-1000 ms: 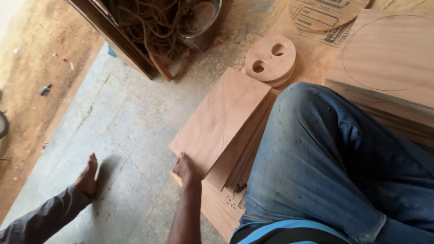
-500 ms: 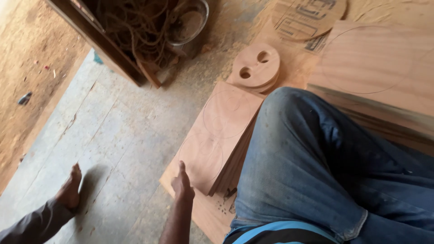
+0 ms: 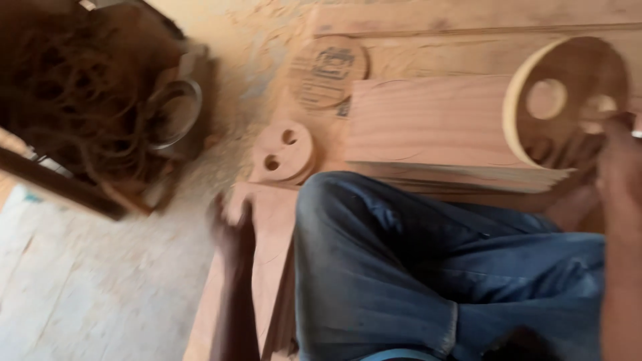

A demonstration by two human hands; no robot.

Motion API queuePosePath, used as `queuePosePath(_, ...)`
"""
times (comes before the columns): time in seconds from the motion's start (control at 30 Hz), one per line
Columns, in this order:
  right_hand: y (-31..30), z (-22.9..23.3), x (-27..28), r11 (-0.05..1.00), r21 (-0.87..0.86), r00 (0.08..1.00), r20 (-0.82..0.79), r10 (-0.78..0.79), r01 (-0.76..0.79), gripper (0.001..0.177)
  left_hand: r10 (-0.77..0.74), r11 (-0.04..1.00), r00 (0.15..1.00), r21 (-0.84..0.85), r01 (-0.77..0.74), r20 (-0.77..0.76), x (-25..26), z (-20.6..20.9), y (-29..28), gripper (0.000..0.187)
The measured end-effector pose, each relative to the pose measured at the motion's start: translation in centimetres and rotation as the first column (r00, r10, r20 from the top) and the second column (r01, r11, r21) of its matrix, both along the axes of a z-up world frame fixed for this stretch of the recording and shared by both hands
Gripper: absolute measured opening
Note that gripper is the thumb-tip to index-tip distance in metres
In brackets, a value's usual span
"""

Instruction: Marking circles on wooden boards using a pre-cut wooden template and a pencil.

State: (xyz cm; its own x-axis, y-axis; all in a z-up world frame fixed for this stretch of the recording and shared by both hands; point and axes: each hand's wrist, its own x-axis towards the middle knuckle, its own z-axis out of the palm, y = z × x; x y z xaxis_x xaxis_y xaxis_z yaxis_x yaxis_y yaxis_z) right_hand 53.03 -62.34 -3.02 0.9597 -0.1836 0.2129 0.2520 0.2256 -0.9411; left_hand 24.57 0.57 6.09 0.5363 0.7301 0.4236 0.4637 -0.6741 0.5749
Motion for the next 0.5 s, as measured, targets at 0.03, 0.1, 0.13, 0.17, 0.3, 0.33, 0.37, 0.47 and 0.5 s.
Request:
queuePosePath(0.03, 3.4, 4.0, -0.7, 1.0, -0.009, 1.0, 0.007, -0.026, 0.026, 0.018, -0.128, 0.98, 0.992, -0.154, 0.126, -0.005, 4.9, 1.8, -1.1, 0.07)
queuePosePath(0.1, 4.6, 7.3, -2.2, 0.981, -0.149, 0.991, 0.042, -0.123, 0.128, 0.021, -0.304, 0.92, 0.947, -0.293, 0.263, -0.106, 13.4, 2.1, -3.6, 0.08)
queuePosePath(0.13, 5.8, 8.9, -2.6, 0.94, -0.275, 0.979, 0.082, -0.185, 0.201, 0.025, -0.45, 0.837, 0.873, -0.431, 0.338, -0.189, 17.2, 2.3, -4.6, 0.09)
queuePosePath(0.17, 5.3, 8.5, -2.5, 0.939, -0.276, 0.978, 0.083, -0.191, 0.206, 0.025, -0.454, 0.835, 0.871, -0.431, 0.343, -0.187, 20.4, 1.8, -5.6, 0.09)
queuePosePath(0.3, 6.9, 12.0, -3.4, 0.957, -0.143, 0.966, -0.022, -0.258, 0.252, 0.018, -0.658, 0.542, 0.746, -0.753, 0.373, -0.105, 29.8, -0.9, -8.2, 0.096)
queuePosePath(0.33, 7.9, 14.2, -4.2, 0.942, -0.133, 0.941, -0.104, -0.323, 0.309, 0.02, -0.651, 0.487, 0.751, -0.817, 0.308, -0.105, 31.5, -1.9, -8.7, 0.103)
queuePosePath(0.37, 6.2, 11.6, -3.1, 0.94, -0.137, 0.939, -0.107, -0.326, 0.311, 0.02, -0.654, 0.484, 0.749, -0.82, 0.306, -0.106, 31.6, -1.4, -9.0, 0.103)
queuePosePath(0.47, 3.7, 8.2, -2.2, 0.942, -0.235, 0.971, 0.085, -0.223, 0.238, 0.02, -0.618, 0.352, 0.774, -0.929, 0.118, -0.136, 31.2, -0.8, -9.5, 0.118)
queuePosePath(0.5, 4.7, 10.3, -3.0, 0.932, -0.272, 0.964, -0.043, -0.261, 0.24, 0.015, -0.585, 0.326, 0.791, -0.945, 0.028, -0.178, 30.8, -0.8, -9.4, 0.121)
